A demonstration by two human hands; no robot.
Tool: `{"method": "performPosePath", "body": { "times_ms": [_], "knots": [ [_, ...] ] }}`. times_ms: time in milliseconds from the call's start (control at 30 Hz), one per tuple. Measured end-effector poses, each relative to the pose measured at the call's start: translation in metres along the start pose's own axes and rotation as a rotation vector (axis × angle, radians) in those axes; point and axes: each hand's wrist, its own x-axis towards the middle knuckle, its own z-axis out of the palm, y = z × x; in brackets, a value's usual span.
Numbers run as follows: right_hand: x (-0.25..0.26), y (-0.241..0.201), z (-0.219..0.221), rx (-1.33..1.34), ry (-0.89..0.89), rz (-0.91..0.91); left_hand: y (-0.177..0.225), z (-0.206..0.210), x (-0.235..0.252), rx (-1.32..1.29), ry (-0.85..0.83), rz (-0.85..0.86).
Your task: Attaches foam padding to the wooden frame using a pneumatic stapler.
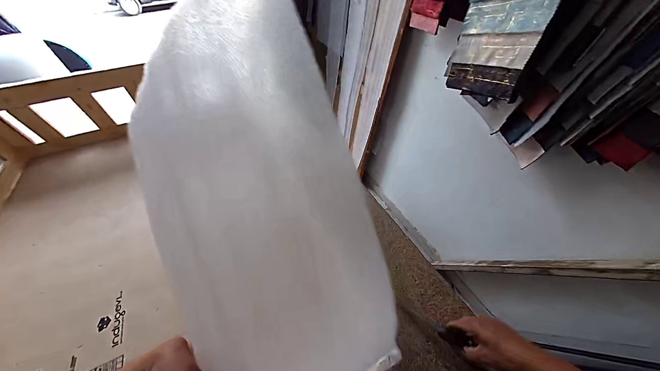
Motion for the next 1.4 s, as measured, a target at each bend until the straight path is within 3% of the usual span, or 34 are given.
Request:
{"method": "performPosePath", "body": {
  "times_ms": [67,133,233,367,600,767,1000,1300,1400],
  "knots": [
    [-0.033,0.007,-0.030,0.461,0.104,-0.144,0.001,0.000,-0.003,0.078,0.090,-0.005],
    [-0.064,-0.004,-0.069,0.667,0.168,-0.331,0.002,0.004,0.001,0.112,0.124,0.010],
    [-0.089,-0.037,-0.122,0.423,0.187,-0.677,0.005,0.009,0.013,0.109,0.110,0.041],
    [-0.078,-0.087,-0.159,0.054,0.069,-0.892,0.003,0.009,0.012,0.080,0.150,0.047],
    [-0.069,-0.101,-0.207,0.010,0.003,-0.998,0.001,0.006,0.004,0.049,0.186,0.061],
    [-0.038,-0.132,-0.181,-0.012,-0.101,-1.027,0.003,0.003,0.007,0.016,0.150,0.026],
    [-0.007,-0.159,-0.173,0.101,-0.267,-1.101,0.001,0.001,0.008,-0.032,0.289,0.038],
    [-0.014,-0.189,-0.153,-0.015,-0.162,-1.124,0.005,-0.002,0.016,-0.054,0.305,0.056],
    [-0.018,-0.200,-0.147,-0.043,-0.202,-1.111,0.004,-0.005,0.015,-0.064,0.302,0.092]
  ]
}}
